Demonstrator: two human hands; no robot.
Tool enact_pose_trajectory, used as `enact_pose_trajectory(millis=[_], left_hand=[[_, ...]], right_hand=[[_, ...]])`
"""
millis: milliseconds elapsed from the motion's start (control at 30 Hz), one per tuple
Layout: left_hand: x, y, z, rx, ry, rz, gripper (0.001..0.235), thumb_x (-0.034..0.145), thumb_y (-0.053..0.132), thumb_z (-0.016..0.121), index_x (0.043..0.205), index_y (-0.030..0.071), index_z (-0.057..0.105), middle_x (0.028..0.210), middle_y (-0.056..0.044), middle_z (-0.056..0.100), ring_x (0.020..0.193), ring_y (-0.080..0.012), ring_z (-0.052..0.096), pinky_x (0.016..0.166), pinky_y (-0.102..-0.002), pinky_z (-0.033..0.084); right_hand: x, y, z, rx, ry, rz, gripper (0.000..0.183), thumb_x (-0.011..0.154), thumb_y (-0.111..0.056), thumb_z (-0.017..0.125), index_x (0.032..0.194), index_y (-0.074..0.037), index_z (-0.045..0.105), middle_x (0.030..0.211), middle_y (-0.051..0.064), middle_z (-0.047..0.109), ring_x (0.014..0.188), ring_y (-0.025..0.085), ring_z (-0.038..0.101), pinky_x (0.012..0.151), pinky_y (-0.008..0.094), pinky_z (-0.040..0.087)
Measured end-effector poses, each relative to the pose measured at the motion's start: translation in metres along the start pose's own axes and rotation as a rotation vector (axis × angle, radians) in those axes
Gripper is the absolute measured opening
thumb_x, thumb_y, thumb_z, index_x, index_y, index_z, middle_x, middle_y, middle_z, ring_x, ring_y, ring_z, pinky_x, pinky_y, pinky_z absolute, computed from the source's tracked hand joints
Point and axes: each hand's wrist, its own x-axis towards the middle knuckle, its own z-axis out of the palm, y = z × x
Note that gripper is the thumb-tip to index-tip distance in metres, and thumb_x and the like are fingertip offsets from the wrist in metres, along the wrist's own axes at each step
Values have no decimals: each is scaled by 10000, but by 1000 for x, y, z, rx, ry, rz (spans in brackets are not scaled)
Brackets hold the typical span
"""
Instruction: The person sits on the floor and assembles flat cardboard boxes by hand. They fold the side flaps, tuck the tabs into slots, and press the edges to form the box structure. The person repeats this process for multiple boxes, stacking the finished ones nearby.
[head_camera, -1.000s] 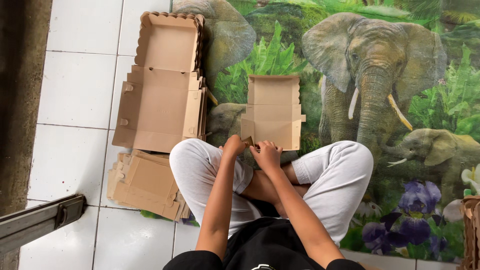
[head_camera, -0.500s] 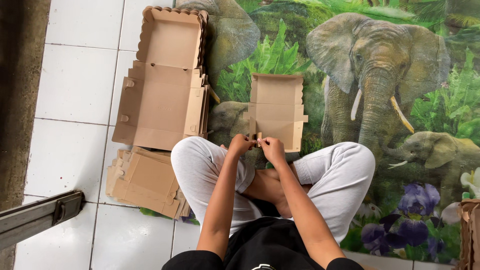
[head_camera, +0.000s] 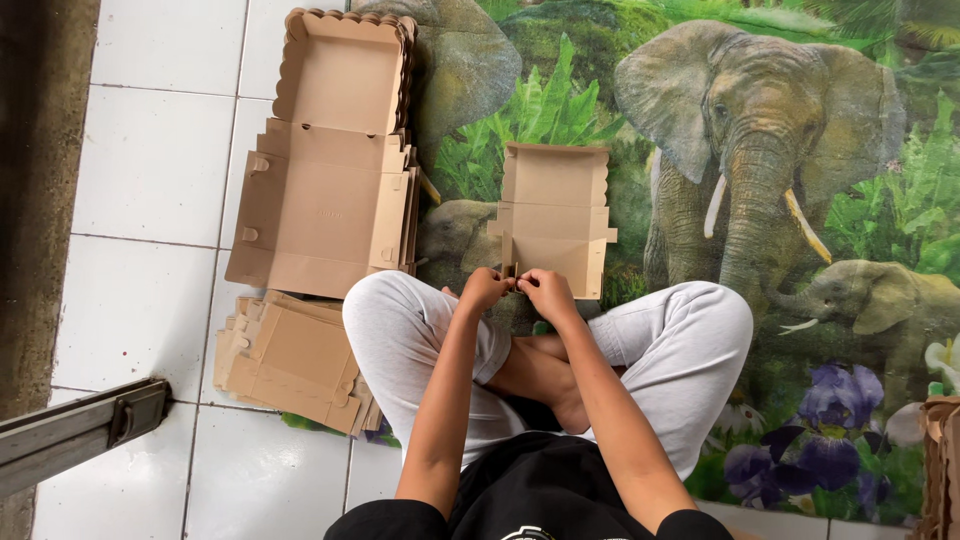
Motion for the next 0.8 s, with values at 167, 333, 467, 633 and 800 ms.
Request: enact_pose_trajectory(millis=[167, 333, 467, 633, 800], left_hand=[[32, -31, 13, -36, -7, 17, 355, 911, 290, 652, 1040, -31, 735, 780, -158, 714, 841, -285, 682, 765, -402, 511], [17, -17, 14, -70, 32, -8, 354, 910, 288, 658, 1075, -14, 742, 820, -158, 728, 867, -312, 692, 749, -395, 515], [17, -18, 19, -74, 114, -12, 317, 895, 326, 659, 1052, 66, 750, 751, -49, 736, 823, -204, 692, 711, -329, 517], [-8, 4, 11, -77, 115, 10, 405, 881, 431, 669, 1001, 54, 756, 746, -83, 733, 804, -226, 677, 712, -352, 511], [-32, 20, 22, 307, 214, 177, 349, 980, 166, 469, 1285, -3, 476, 942, -313, 674, 847, -451, 702, 703, -517, 591]], right_hand=[[-8, -8, -2, 42, -5, -17, 226, 926, -206, 621, 1063, -77, 747, 921, 161, 742, 894, 347, 699, 744, 434, 551], [-7, -3, 4, 60, 21, -6, 241, 928, -258, 615, 1061, -114, 755, 908, 132, 747, 901, 351, 699, 755, 436, 551], [2, 3, 10, 64, 37, 29, 225, 904, -321, 645, 1035, -174, 754, 928, 112, 745, 951, 352, 685, 792, 448, 547], [20, 25, 25, 29, 39, 73, 170, 865, -332, 662, 963, -231, 758, 879, 55, 747, 932, 310, 692, 780, 439, 546], [17, 16, 20, -166, -69, 159, 192, 892, -314, 615, 992, -220, 749, 945, 55, 748, 1004, 309, 683, 838, 442, 560]])
